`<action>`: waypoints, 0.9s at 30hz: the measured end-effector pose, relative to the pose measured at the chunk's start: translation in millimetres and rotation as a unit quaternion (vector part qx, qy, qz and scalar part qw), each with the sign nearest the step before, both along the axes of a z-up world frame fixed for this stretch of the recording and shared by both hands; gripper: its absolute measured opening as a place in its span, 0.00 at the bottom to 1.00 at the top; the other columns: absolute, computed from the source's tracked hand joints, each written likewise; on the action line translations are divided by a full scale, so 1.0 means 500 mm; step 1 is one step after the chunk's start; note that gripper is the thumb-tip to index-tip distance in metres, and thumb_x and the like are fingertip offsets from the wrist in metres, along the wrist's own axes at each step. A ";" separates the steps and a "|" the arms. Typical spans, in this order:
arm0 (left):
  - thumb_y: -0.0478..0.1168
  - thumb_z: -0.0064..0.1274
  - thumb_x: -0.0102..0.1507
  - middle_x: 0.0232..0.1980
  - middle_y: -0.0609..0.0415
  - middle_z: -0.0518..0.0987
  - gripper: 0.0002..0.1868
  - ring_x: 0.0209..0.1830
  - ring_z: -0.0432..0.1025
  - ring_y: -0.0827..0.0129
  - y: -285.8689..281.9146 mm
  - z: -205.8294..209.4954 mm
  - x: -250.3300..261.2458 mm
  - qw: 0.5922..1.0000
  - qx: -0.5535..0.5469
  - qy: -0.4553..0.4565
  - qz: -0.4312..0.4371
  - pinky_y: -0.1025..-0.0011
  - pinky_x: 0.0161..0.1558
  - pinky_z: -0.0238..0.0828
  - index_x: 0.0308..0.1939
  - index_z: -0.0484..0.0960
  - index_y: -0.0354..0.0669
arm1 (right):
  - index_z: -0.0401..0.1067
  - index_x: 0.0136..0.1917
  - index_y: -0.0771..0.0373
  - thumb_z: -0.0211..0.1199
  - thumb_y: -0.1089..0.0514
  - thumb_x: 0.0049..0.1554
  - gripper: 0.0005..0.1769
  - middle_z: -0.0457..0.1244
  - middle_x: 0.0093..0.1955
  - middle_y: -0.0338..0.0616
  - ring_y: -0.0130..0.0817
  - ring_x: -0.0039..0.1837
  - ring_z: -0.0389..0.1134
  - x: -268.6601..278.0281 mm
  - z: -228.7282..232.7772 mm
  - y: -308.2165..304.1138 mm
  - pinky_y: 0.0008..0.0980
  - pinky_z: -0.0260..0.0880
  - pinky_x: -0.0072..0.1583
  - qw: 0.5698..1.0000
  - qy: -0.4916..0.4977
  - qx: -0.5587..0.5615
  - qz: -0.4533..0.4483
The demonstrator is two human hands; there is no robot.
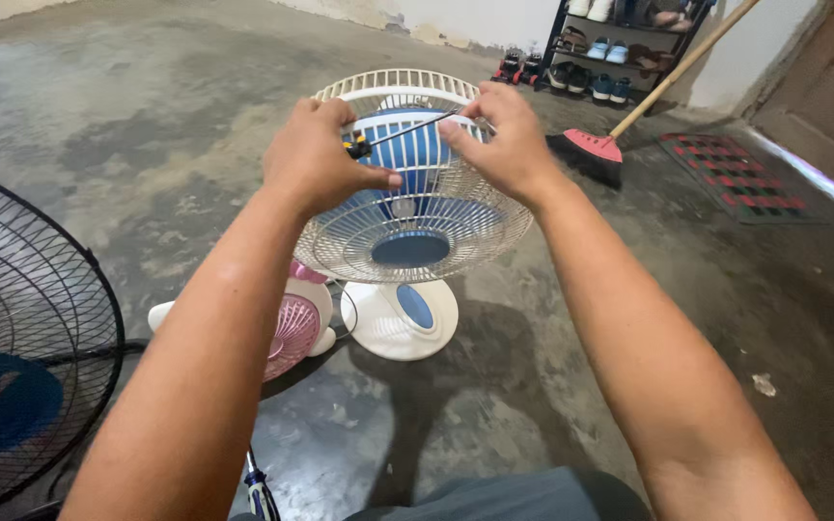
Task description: The person disassembles a white table fan by removing the front grille with a screwdriver, then detaching the blue fan blade from the motor hub. The removed parts are placed on the floor beside the fan base.
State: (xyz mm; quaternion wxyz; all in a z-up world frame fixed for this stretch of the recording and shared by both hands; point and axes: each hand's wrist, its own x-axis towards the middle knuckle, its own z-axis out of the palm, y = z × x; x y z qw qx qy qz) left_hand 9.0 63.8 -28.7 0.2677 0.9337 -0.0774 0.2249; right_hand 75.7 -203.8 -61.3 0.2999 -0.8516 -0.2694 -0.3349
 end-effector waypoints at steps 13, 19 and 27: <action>0.62 0.79 0.35 0.63 0.47 0.74 0.48 0.61 0.71 0.50 0.021 -0.003 0.008 0.998 0.039 0.015 -0.048 0.56 0.57 0.69 0.55 0.82 0.47 | 0.75 0.39 0.69 0.75 0.31 0.51 0.35 0.60 0.68 0.66 0.54 0.75 0.58 -0.004 -0.026 -0.080 0.44 0.58 0.71 0.997 0.077 0.018 0.009; 0.61 0.80 0.36 0.58 0.43 0.76 0.48 0.58 0.73 0.49 0.012 0.001 0.001 0.998 0.032 -0.001 -0.059 0.57 0.55 0.71 0.55 0.82 0.45 | 0.79 0.41 0.66 0.74 0.33 0.48 0.31 0.59 0.68 0.58 0.49 0.73 0.58 -0.009 -0.019 -0.083 0.43 0.59 0.68 0.977 0.171 0.091 0.086; 0.57 0.78 0.39 0.53 0.46 0.83 0.43 0.52 0.78 0.53 0.009 -0.005 -0.007 0.998 -0.023 0.010 -0.051 0.58 0.52 0.72 0.54 0.82 0.45 | 0.79 0.53 0.60 0.64 0.41 0.64 0.20 0.63 0.68 0.54 0.46 0.76 0.59 0.036 -0.092 -0.108 0.41 0.57 0.74 0.993 0.052 0.108 0.009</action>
